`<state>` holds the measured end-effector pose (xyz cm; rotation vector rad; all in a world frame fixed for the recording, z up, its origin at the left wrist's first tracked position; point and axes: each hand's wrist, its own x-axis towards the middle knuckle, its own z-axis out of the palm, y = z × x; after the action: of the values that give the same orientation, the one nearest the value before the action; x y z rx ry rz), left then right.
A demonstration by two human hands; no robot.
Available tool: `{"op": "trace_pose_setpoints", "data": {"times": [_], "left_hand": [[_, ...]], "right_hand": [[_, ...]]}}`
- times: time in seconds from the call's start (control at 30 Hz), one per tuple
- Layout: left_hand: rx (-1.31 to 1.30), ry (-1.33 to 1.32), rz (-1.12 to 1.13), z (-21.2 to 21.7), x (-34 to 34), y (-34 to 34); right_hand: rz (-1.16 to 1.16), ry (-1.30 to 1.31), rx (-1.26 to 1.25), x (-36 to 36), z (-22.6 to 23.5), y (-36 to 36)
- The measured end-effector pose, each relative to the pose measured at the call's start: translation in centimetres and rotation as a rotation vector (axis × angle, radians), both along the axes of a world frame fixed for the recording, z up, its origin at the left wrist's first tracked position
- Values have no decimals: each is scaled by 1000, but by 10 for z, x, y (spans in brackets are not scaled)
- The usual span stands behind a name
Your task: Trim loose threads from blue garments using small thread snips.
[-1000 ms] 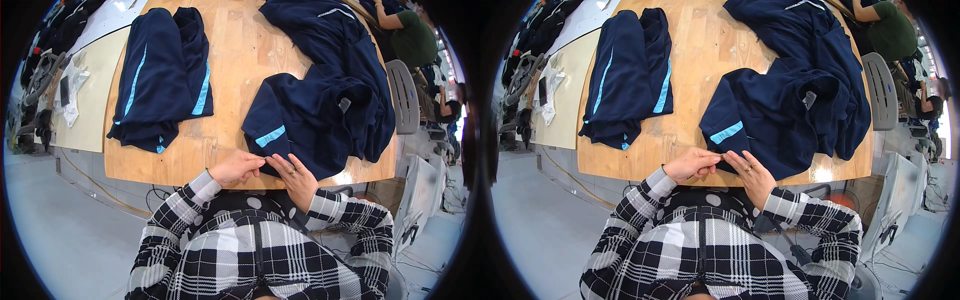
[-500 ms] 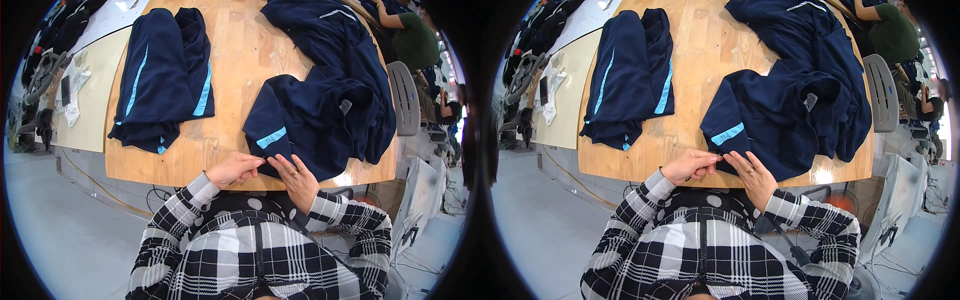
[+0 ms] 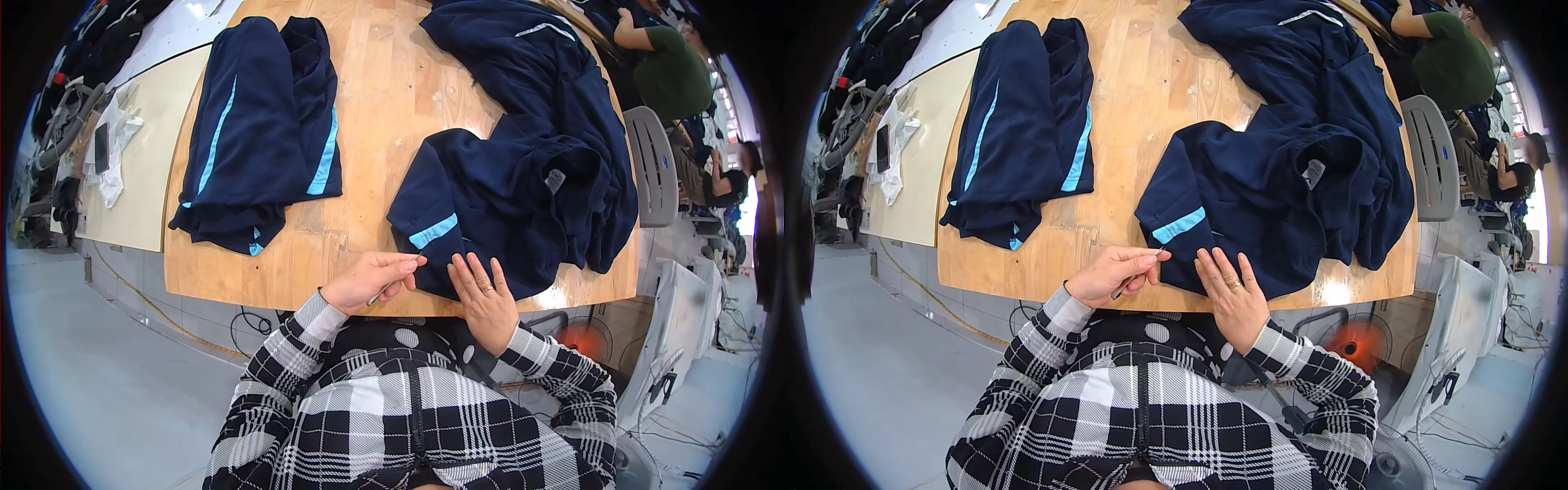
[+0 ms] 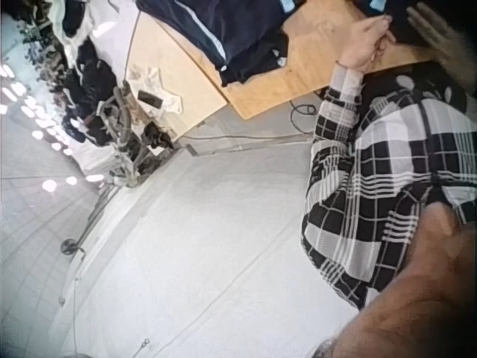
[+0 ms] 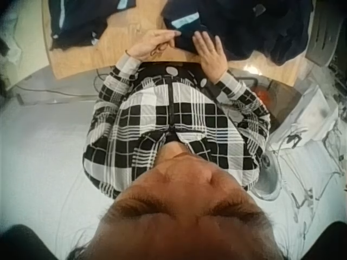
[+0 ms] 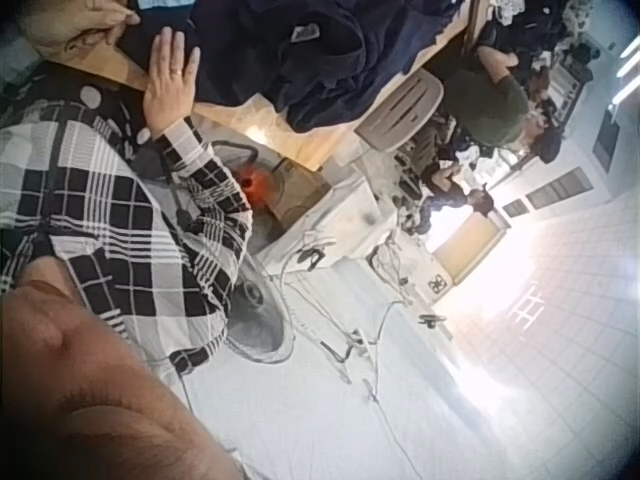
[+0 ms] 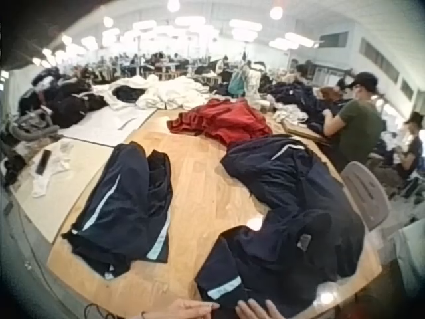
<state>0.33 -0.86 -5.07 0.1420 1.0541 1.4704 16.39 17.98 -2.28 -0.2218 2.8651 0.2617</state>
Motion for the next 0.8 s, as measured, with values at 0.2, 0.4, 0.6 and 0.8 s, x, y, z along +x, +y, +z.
{"op": "trace_pose_setpoints", "data": {"times": [0.2, 0.4, 0.6, 0.8], "left_hand": [[29, 27, 8, -2, 3, 2], [38, 120, 73, 7, 18, 16], [10, 242, 88, 15, 28, 27], [24, 279, 97, 18, 34, 27]], "right_hand": [[-119, 20, -137, 0, 3, 0], [-179, 52, -363, 1, 15, -22], [-190, 69, -423, 2, 19, -33], [-186, 63, -439, 4, 22, -36]]}}
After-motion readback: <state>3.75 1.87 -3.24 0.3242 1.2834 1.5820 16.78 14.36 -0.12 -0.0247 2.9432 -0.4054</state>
